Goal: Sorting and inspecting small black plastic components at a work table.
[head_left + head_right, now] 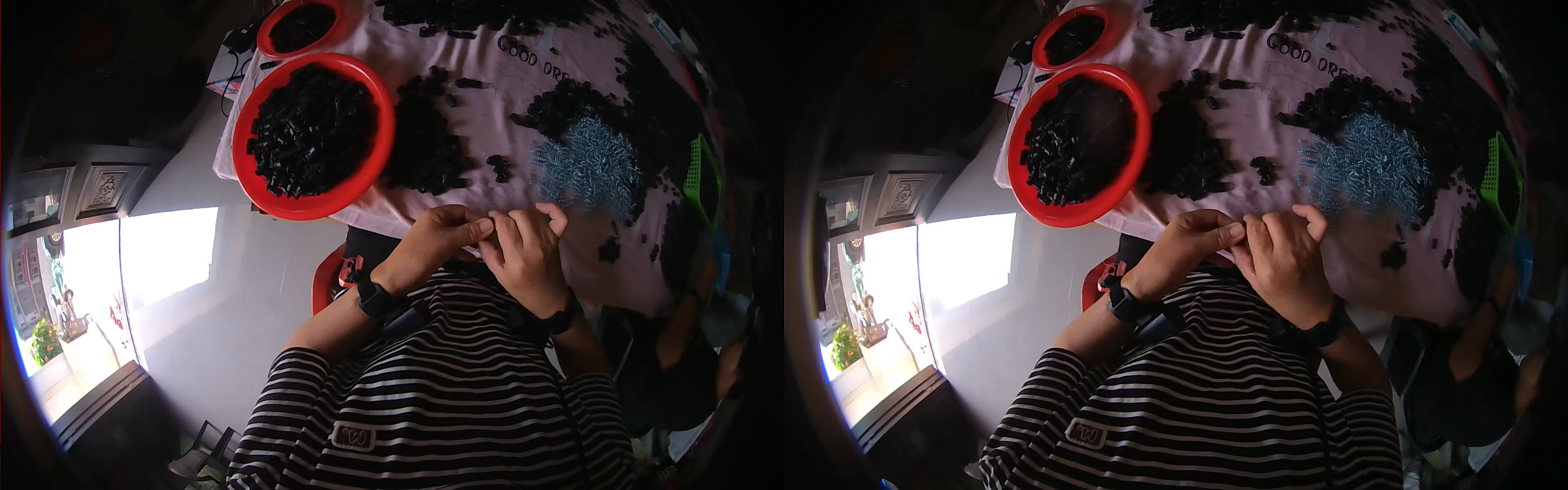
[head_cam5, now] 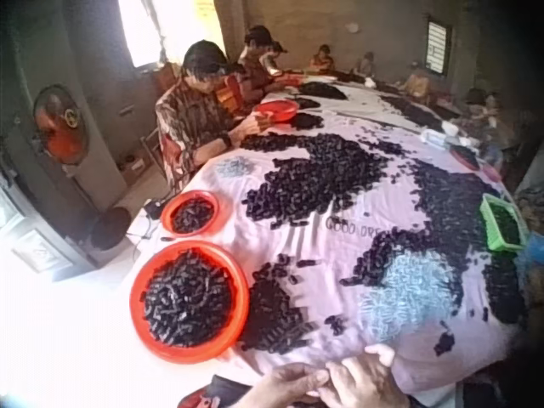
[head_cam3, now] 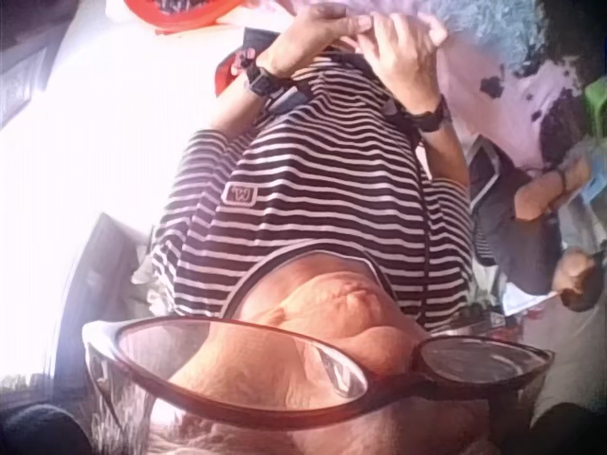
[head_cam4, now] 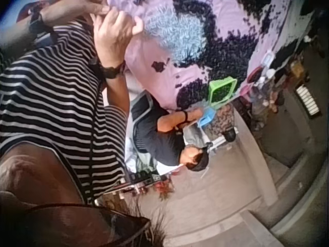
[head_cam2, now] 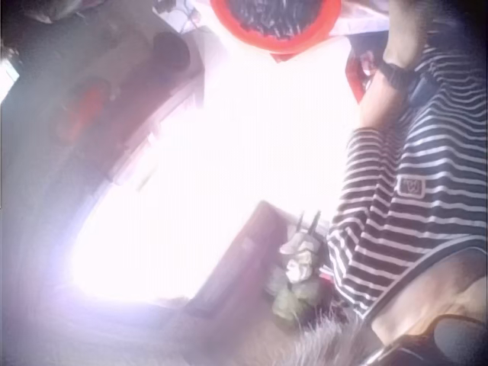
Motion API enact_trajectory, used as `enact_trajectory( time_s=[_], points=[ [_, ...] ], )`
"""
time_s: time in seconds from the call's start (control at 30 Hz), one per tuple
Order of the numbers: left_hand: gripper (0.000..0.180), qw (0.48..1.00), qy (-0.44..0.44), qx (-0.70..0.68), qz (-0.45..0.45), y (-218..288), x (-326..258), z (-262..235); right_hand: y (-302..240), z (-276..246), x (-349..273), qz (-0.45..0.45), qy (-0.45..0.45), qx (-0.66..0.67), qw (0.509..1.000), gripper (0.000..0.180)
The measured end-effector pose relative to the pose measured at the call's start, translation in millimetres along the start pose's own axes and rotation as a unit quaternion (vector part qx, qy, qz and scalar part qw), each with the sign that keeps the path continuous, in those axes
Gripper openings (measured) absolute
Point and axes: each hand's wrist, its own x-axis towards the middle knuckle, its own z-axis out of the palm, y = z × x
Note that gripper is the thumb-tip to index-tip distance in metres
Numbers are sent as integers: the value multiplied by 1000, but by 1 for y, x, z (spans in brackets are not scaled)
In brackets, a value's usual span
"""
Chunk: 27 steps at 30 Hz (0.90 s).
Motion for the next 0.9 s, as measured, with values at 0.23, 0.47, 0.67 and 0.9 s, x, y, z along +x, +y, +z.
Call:
enact_trajectory(
  time_s=[0.23,0.47,0.67,0.9],
  points=[
    [36,997,-59,-50,-1,-5,0,-5,-4,1,-4,-11,23,10,1000,25],
    [33,996,-55,-69,-12,-14,6,1,-2,2,-8,-34,34,10,999,22],
    [31,995,-48,-88,-20,-7,5,5,17,-4,-9,-7,-25,90,996,47],
    [26,993,-66,-93,-37,-7,10,-9,98,22,-10,117,105,-62,986,14]
  ],
)
